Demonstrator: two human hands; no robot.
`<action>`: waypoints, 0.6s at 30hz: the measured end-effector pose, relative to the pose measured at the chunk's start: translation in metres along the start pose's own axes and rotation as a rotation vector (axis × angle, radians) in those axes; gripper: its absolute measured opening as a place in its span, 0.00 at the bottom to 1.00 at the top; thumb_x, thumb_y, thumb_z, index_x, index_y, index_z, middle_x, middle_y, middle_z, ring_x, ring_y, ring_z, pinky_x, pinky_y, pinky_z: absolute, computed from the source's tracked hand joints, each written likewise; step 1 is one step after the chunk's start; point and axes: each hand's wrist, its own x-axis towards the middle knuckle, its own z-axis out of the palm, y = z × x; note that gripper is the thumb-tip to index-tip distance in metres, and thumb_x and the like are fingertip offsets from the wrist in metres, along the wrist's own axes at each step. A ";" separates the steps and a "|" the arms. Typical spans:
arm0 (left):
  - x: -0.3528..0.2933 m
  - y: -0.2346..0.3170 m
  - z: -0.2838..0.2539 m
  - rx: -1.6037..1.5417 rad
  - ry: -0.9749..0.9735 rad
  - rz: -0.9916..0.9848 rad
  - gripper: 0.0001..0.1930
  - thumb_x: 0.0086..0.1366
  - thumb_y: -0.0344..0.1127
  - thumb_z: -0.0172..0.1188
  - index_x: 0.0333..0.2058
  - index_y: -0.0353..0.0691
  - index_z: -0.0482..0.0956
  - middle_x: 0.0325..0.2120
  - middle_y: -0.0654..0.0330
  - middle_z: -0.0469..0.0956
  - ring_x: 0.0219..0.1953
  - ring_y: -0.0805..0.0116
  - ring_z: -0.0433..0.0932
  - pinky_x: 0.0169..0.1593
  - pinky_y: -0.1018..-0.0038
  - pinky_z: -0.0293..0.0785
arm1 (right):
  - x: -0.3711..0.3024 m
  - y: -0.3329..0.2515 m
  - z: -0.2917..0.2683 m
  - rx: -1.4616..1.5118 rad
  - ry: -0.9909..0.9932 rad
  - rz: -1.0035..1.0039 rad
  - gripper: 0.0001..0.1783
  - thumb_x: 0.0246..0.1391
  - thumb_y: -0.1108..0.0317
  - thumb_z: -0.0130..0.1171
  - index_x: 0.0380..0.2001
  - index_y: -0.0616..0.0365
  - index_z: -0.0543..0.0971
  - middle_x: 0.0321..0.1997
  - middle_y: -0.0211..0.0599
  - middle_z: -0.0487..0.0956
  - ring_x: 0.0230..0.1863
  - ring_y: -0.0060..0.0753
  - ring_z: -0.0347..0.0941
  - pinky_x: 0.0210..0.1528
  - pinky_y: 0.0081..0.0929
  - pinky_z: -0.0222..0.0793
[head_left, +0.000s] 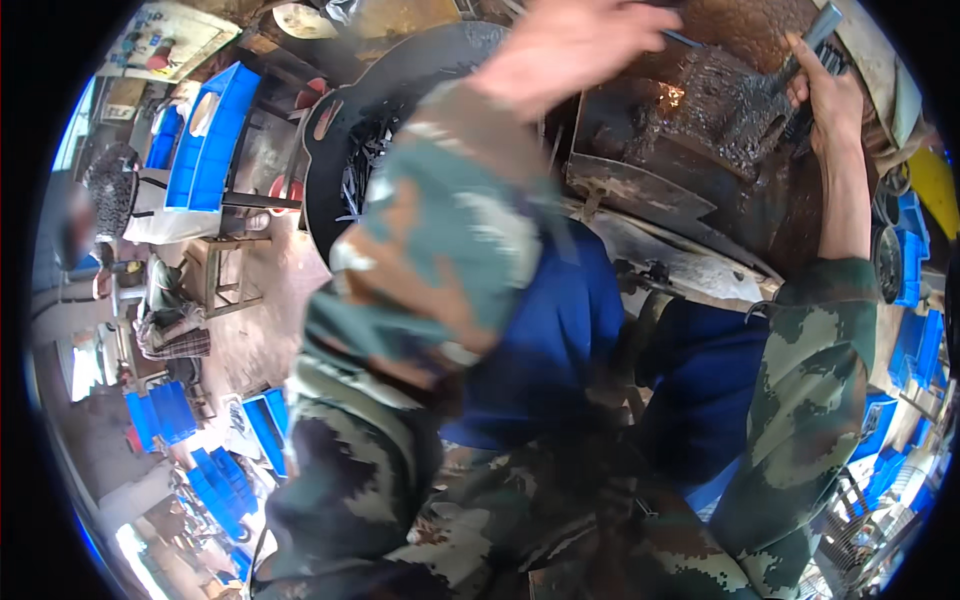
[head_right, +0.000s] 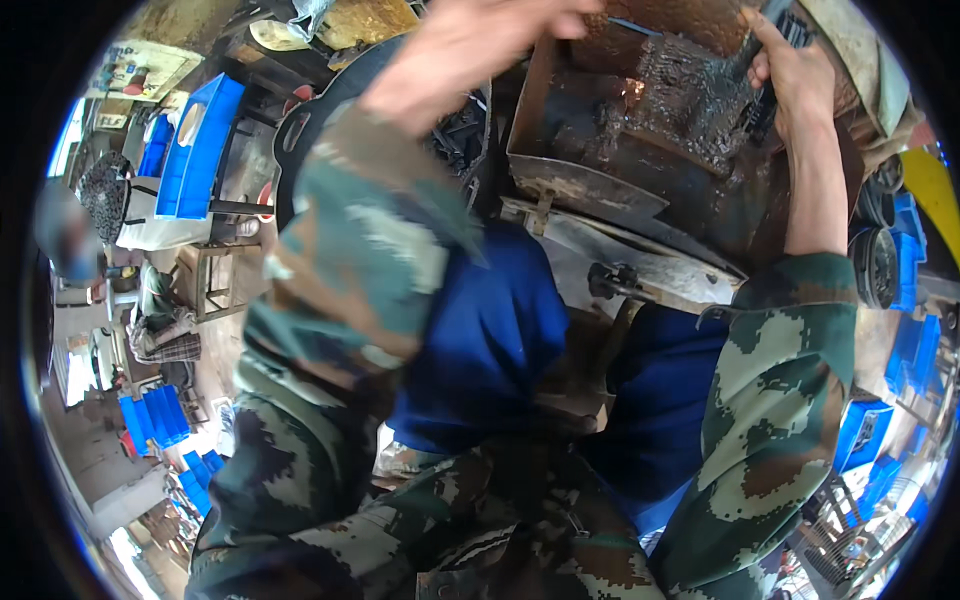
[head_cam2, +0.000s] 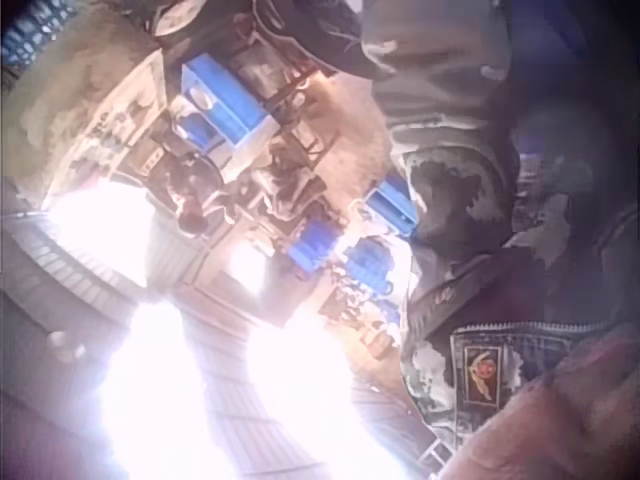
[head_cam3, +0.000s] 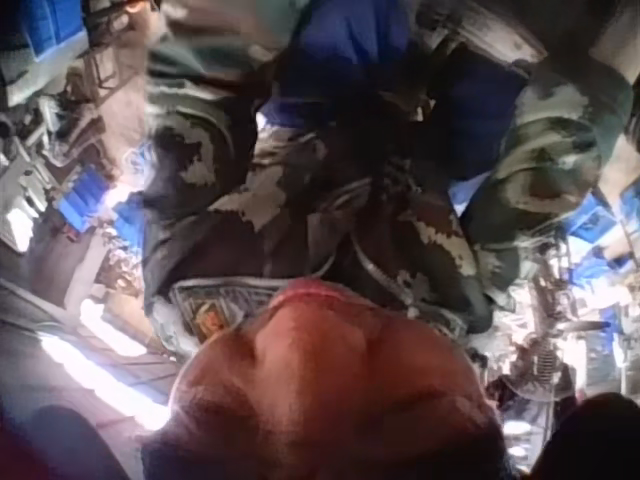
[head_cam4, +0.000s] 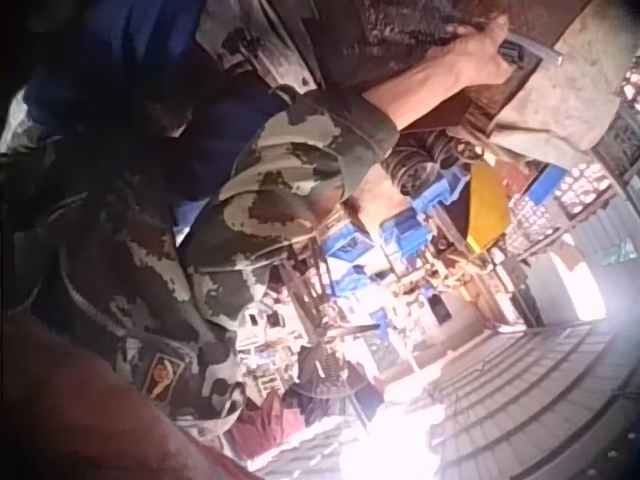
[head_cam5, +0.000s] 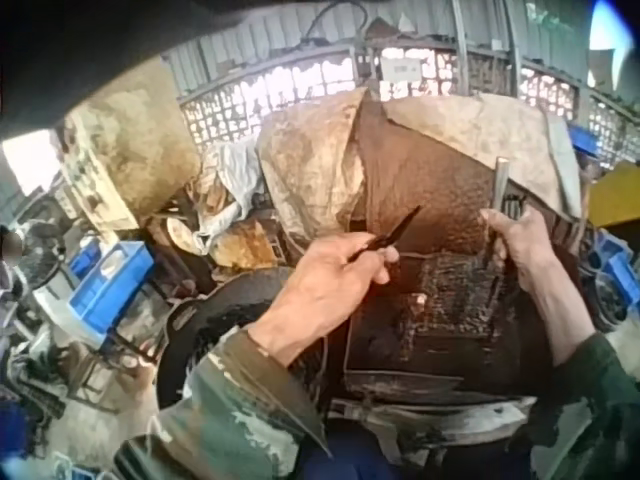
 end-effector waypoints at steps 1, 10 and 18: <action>-0.016 -0.003 -0.018 0.047 0.009 0.018 0.12 0.68 0.36 0.54 0.39 0.34 0.83 0.28 0.61 0.82 0.33 0.73 0.77 0.39 0.75 0.72 | -0.003 -0.003 0.006 -0.014 -0.010 -0.015 0.14 0.57 0.65 0.67 0.39 0.66 0.83 0.16 0.26 0.69 0.15 0.18 0.62 0.19 0.21 0.60; -0.183 -0.085 -0.119 0.534 -0.251 -0.198 0.15 0.51 0.22 0.62 0.40 0.37 0.83 0.40 0.56 0.77 0.46 0.57 0.79 0.52 0.68 0.75 | -0.038 -0.031 0.034 -0.005 0.138 -0.063 0.09 0.59 0.68 0.63 0.27 0.60 0.76 0.12 0.28 0.69 0.09 0.23 0.62 0.11 0.25 0.60; -0.218 -0.104 -0.114 0.737 -0.296 -0.247 0.24 0.48 0.23 0.65 0.46 0.45 0.77 0.49 0.59 0.72 0.50 0.51 0.77 0.53 0.62 0.75 | -0.040 -0.031 0.034 -0.004 0.127 -0.057 0.10 0.59 0.67 0.64 0.26 0.59 0.77 0.12 0.28 0.69 0.08 0.24 0.62 0.11 0.25 0.59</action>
